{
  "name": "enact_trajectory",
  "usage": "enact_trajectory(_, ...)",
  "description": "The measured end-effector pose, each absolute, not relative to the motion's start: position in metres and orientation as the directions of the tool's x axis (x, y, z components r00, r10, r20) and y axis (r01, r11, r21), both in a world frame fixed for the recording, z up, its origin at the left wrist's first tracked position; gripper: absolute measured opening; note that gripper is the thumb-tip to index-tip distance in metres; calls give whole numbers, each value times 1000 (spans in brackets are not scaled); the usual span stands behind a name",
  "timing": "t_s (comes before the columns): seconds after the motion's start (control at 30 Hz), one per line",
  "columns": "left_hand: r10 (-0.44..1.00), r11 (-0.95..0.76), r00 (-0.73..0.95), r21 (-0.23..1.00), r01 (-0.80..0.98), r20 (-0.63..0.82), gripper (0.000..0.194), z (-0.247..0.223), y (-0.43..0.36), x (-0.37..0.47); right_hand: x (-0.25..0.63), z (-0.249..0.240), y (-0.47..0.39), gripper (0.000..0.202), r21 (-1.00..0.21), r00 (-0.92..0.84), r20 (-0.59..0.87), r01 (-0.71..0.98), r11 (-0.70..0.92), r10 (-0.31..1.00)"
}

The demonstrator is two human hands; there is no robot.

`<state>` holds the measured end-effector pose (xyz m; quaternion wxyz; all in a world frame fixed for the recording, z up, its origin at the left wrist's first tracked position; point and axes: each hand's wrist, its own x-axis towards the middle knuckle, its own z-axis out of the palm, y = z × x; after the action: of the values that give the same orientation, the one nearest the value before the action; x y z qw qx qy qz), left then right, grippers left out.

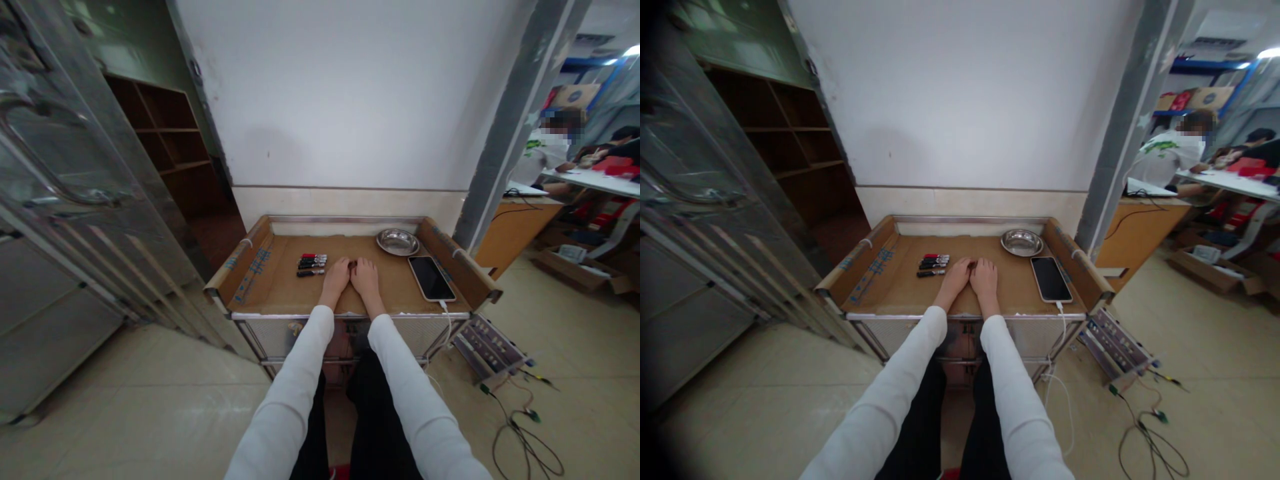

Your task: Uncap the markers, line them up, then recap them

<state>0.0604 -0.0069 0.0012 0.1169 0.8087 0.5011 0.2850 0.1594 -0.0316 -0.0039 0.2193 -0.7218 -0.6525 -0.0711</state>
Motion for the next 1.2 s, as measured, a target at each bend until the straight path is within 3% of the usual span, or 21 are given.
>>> enact_trajectory(0.87, 886, -442, 313, 416, 795, 343, 26, 12, -23, 60, 159, -1, -34, 21, -243, 149, 375, 968, -58, 915)
enact_trajectory(0.97, 886, -390, 234, 370, 843, 400, 24, 16, -29, 59, 159, -1, -34, 21, -248, 149, 376, 967, -56, 914)
enact_trajectory(1.07, 879, -247, 54, 356, 901, 474, 26, 20, -35, 56, 159, -2, -34, 22, -256, 153, 378, 965, -55, 913)
enact_trajectory(1.2, 874, -70, -120, 366, 928, 472, 28, 18, -40, 54, 159, -2, -34, 23, -257, 155, 377, 965, -58, 913)
